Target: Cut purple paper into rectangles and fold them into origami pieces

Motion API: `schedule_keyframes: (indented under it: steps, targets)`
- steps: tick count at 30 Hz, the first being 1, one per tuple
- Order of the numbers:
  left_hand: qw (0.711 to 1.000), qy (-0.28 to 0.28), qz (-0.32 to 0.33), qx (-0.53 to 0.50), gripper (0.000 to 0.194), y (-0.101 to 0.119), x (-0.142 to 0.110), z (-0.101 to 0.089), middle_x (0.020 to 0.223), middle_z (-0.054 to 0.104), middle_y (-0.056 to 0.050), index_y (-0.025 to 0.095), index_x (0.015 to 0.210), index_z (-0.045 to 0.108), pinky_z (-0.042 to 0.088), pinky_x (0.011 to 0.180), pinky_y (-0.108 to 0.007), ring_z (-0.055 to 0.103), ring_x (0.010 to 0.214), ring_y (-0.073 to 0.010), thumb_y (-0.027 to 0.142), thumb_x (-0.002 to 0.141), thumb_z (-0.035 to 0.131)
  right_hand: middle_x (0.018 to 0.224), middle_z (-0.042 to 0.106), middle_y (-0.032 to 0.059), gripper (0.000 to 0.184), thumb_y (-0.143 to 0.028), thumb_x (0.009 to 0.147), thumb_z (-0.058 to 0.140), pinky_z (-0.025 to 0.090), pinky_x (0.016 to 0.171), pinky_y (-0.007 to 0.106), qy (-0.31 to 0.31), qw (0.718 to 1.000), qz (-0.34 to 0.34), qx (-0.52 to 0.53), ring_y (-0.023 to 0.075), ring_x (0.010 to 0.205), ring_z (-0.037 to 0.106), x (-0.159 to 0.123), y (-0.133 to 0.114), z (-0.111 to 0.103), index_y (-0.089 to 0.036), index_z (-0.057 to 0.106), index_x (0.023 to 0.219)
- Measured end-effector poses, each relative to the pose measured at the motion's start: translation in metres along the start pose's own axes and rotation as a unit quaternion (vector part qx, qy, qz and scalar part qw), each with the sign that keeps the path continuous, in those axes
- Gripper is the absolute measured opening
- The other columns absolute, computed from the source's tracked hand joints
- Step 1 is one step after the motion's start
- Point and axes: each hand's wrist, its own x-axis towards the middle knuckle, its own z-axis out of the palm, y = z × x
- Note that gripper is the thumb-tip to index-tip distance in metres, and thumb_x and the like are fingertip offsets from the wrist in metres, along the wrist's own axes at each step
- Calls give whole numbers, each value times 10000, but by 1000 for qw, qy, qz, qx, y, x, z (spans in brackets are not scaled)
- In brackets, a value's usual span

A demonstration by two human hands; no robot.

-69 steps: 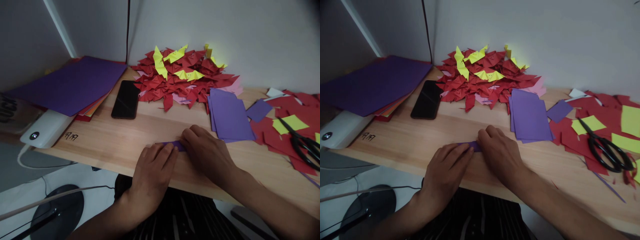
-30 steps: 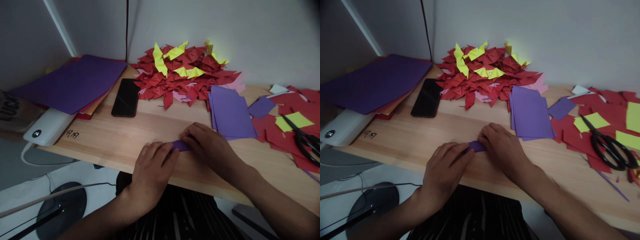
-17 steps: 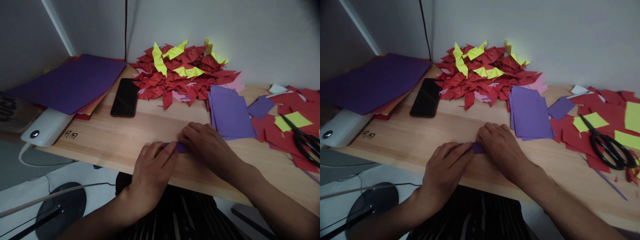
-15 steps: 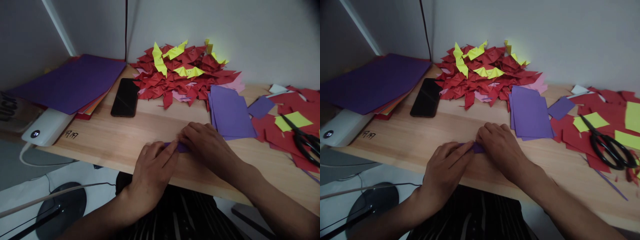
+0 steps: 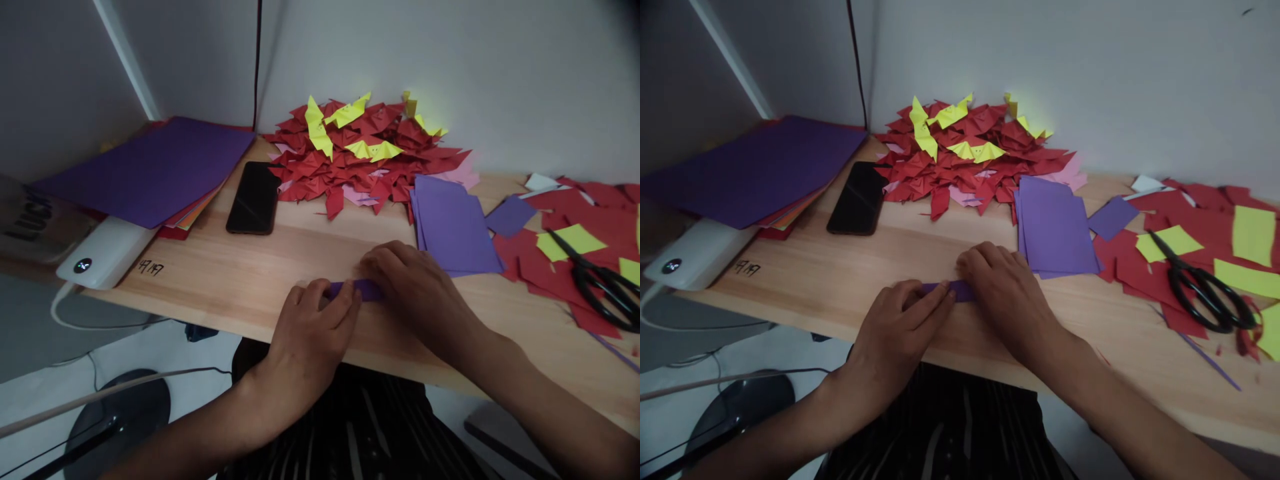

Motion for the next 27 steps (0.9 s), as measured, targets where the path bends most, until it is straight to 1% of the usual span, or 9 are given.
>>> schedule_keyframes:
  steps: [2, 4, 7, 9, 12, 16, 19, 22, 27]
  targets:
    - [1000, -3, -8, -8, 353, 0, 1, 0, 1143, 677, -118, 143, 1216, 613, 504, 729, -370, 589, 964, -234, 67, 877, 553, 1264, 628, 140, 280, -206, 979, 420, 452, 951, 426, 28, 999, -20, 8, 251, 1165, 579, -11, -9, -3, -166, 565, 1215]
    - [1000, -12, -10, -15, 278, 1, 2, -2, 1060, 692, -99, 153, 1146, 650, 497, 707, -367, 587, 926, -235, 102, 886, 565, 1442, 515, 132, 441, -233, 976, 415, 408, 1055, 440, 9, 999, -51, 16, 234, 1310, 492, -25, -22, -2, -176, 417, 1414]
    - [1000, -19, -1, -12, 237, 2, 4, -5, 1018, 700, -94, 131, 1111, 664, 491, 694, -371, 582, 906, -245, 149, 888, 588, 1523, 417, 143, 634, -253, 955, 423, 353, 1133, 444, -14, 998, -58, 8, 216, 1402, 391, -44, -39, 10, -126, 199, 1534]
    - [1000, -19, 5, -2, 259, 2, 5, -8, 1073, 695, -107, 105, 1132, 655, 492, 713, -376, 579, 935, -253, 139, 882, 593, 1526, 404, 162, 685, -254, 947, 425, 323, 1152, 465, -3, 999, -41, -11, 223, 1416, 371, -51, -46, 19, -95, 141, 1549]
    - [1000, -23, 9, 8, 294, 2, 3, -10, 1125, 688, -116, 89, 1168, 640, 493, 737, -387, 575, 971, -261, 128, 880, 591, 1528, 396, 166, 697, -272, 948, 424, 284, 1167, 494, 10, 999, -15, -33, 239, 1424, 357, -55, -50, 28, -92, 135, 1556]
    - [999, -36, 15, 15, 331, 2, 1, -12, 1150, 688, -107, 94, 1201, 629, 487, 752, -391, 574, 996, -266, 130, 873, 600, 1517, 416, 154, 648, -288, 957, 410, 262, 1168, 520, 20, 999, 6, -48, 251, 1415, 372, -56, -56, 29, -82, 212, 1539]
    - [999, -47, 17, 21, 367, 2, 0, -14, 1213, 670, -101, 112, 1250, 606, 475, 767, -388, 573, 1010, -259, 148, 885, 592, 1515, 415, 158, 623, -310, 961, 402, 260, 1163, 535, 22, 998, 22, -63, 265, 1420, 359, -59, -59, 30, -57, 273, 1515]
    - [998, -51, 18, 33, 401, 3, 0, -15, 1280, 642, -99, 135, 1298, 580, 465, 761, -373, 570, 1028, -246, 156, 898, 579, 1514, 412, 168, 619, -338, 964, 394, 261, 1157, 547, 29, 996, 40, -77, 286, 1429, 339, -65, -58, 31, -49, 303, 1504]
    - [996, -61, 21, 59, 376, 3, -2, -15, 1330, 621, -72, 173, 1271, 609, 451, 794, -384, 561, 1063, -252, 158, 895, 595, 1515, 409, 170, 629, -385, 980, 385, 239, 1172, 532, 32, 993, 55, -97, 274, 1425, 351, -78, -49, 29, -63, 294, 1513]
